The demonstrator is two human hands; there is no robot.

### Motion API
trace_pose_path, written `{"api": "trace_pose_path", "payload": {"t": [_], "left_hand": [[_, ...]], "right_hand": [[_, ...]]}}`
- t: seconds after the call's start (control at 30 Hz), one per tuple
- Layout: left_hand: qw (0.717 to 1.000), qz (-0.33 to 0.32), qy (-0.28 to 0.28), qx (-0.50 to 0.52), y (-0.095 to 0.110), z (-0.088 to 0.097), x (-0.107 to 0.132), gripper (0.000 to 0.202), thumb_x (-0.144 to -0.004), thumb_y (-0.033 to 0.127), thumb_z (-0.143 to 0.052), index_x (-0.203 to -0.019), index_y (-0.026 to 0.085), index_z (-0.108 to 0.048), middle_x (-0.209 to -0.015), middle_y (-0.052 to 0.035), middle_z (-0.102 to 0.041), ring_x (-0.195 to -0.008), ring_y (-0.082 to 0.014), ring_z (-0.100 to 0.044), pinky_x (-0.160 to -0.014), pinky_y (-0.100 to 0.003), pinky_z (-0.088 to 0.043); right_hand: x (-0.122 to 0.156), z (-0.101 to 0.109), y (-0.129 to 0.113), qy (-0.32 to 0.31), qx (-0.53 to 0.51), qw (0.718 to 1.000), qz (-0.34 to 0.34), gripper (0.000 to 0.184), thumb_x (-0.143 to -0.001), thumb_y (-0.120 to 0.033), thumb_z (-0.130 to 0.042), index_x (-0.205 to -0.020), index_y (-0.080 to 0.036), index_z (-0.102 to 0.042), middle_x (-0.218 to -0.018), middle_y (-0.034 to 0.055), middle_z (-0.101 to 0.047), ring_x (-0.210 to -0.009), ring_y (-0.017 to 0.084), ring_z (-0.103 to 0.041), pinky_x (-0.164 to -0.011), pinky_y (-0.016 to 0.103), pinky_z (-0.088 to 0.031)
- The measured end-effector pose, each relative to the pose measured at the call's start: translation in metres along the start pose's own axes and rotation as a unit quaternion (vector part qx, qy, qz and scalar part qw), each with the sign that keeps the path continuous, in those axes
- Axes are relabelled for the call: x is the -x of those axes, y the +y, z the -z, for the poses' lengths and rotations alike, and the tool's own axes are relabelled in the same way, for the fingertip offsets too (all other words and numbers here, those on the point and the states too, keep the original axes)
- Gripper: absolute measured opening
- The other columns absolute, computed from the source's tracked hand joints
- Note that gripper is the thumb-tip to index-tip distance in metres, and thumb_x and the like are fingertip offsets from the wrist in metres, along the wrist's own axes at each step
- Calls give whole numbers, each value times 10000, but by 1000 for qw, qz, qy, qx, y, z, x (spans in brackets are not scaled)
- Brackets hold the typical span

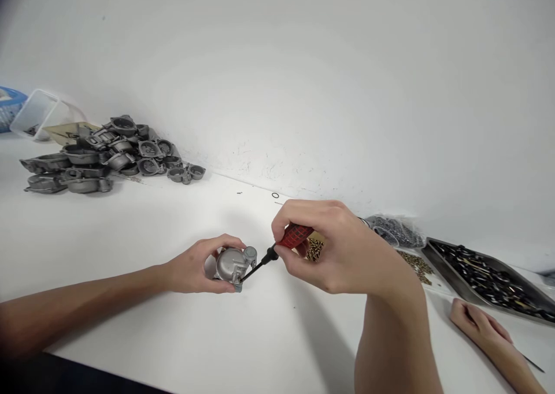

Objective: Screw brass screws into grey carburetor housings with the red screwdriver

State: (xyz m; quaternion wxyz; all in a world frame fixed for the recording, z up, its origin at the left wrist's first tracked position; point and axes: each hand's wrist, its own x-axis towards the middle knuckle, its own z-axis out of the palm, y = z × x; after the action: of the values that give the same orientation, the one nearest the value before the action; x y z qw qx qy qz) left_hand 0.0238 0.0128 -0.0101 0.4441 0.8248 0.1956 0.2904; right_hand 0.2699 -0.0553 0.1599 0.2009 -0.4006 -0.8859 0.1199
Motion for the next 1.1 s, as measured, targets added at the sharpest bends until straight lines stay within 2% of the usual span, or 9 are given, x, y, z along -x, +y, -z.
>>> {"api": "trace_pose_path", "payload": {"t": [0.27,0.57,0.67,0.8,0.93,1.1], "left_hand": [[1000,-7,5,-3,-3,-1,1,648,-744,367,-854,-1303,309,-532,-1304,-3,-636,-1112,-199,-644,-919,-292,-494],[1000,-1,2,-11,-3,-1,0,663,-738,377,-860,-1307,310,-526,-1311,1,-640,-1118,-194,-646,-923,-287,-495],[1000,-13,2,-24,-3,0,0,657,-749,392,-854,-1309,306,-520,-1302,5,-643,-1110,-185,-649,-921,-274,-497],[997,-42,0,-69,-3,3,0,657,-778,461,-831,-1325,295,-507,-1269,1,-664,-1051,-178,-666,-897,-270,-504],[989,-83,-4,-123,-3,5,-2,665,-816,497,-795,-1372,299,-490,-1232,-8,-683,-1003,-186,-682,-899,-284,-501],[979,-120,-5,-166,-5,6,-2,609,-846,488,-769,-1375,301,-532,-1218,-20,-681,-919,-167,-697,-803,-252,-514]], "right_hand": [[3,0,3,18,-6,1000,-1,147,-827,-103,-660,-869,-226,-591,-824,-2,-608,-639,113,-521,-543,250,-433],[0,-1,0,10,3,1000,-3,114,-832,-135,-660,-846,-224,-591,-769,-12,-607,-616,117,-531,-537,256,-443],[0,-4,-4,27,9,1000,0,129,-872,-170,-675,-965,-234,-612,-803,-14,-631,-630,114,-564,-553,253,-467],[-4,-9,-11,38,2,999,28,290,-945,-245,-666,-1226,-245,-591,-945,12,-685,-768,131,-657,-681,263,-538],[-5,-12,-15,27,-26,998,47,426,-971,-164,-563,-1388,-234,-518,-1087,56,-680,-853,143,-679,-762,283,-558],[-5,-13,-12,20,-57,996,61,484,-965,-114,-537,-1434,-223,-489,-1023,52,-683,-837,144,-669,-735,275,-550]]}}
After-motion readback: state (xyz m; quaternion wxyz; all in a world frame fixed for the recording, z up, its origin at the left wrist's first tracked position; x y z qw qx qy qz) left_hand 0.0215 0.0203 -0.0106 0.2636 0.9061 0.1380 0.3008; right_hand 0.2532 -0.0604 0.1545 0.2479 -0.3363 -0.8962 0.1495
